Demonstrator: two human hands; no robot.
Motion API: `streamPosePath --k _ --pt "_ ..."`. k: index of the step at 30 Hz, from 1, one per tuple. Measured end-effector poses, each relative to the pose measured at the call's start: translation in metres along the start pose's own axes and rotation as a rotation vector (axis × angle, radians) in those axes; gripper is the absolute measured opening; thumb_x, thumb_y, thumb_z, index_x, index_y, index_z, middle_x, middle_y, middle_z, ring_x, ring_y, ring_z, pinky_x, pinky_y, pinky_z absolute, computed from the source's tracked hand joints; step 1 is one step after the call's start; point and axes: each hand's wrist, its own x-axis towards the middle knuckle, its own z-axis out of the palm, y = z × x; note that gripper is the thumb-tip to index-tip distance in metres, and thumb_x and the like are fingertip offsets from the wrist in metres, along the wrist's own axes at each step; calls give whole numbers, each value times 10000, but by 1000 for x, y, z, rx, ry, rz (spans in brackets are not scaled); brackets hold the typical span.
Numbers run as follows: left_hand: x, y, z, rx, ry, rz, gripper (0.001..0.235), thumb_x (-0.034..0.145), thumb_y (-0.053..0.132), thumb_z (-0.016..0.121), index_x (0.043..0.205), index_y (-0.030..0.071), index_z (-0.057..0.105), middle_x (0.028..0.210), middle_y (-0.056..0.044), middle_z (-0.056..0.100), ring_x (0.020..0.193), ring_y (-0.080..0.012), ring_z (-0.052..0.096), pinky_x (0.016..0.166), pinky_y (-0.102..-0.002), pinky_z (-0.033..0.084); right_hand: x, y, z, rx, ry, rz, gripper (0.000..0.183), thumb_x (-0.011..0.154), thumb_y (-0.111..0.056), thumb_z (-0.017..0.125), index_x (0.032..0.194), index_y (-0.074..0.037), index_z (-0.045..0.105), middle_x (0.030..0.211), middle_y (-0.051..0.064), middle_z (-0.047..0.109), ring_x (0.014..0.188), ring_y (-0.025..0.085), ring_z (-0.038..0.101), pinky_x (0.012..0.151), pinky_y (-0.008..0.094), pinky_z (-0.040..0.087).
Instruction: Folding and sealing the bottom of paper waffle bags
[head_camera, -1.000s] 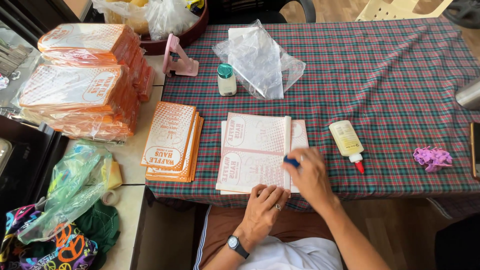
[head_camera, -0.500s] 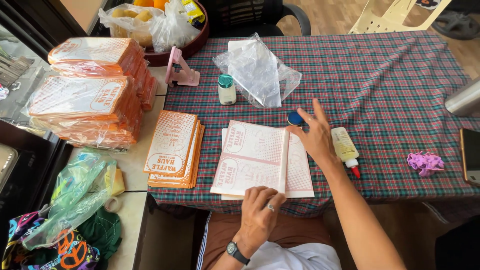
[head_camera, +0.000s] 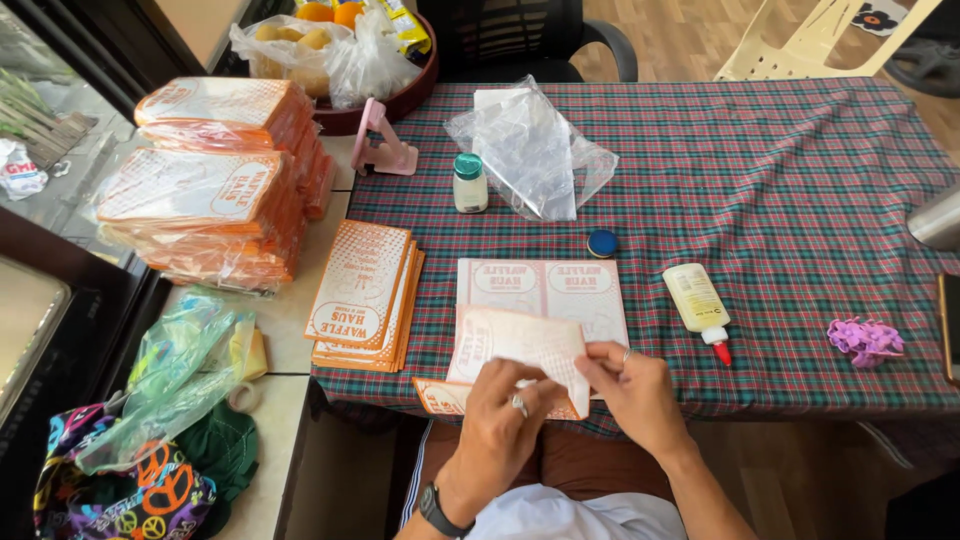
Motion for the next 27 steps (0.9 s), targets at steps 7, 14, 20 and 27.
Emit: streamPosePath --k 7,14,20,27 --pt "-6 -18 1 -94 -4 -98 282 1013 62 682 1284 139 672 950 -89 572 839 -227 562 723 -328 502 -27 3 1 -103 -98 -226 249 911 -195 719 1108 -69 803 927 -90 822 543 26 400 443 239 401" --pt "-1 -15 -6 -51 -41 -130 341 978 76 723 1304 80 621 962 -100 619 850 -255 597 761 -355 531 -31 -7 0 -123 -137 -338 185 892 -160 731 1056 -104 796 854 -49 827 658 16 658 576 217 564" --pt "14 -7 -22 -74 -29 -213 90 933 92 746 1020 101 724 1004 -100 606 916 -246 616 799 -350 511 -40 -32 -6 21 -155 -405 274 965 -149 629 1215 -59 694 1156 24 782 887 89 735 711 219 640" --pt "19 -4 -36 -240 -47 -556 89 885 147 785 878 90 716 867 -31 766 778 -141 728 716 -262 570 -43 -22 -18 84 -159 -677 243 852 -162 802 1067 -103 705 1345 178 673 1041 249 789 963 337 651"
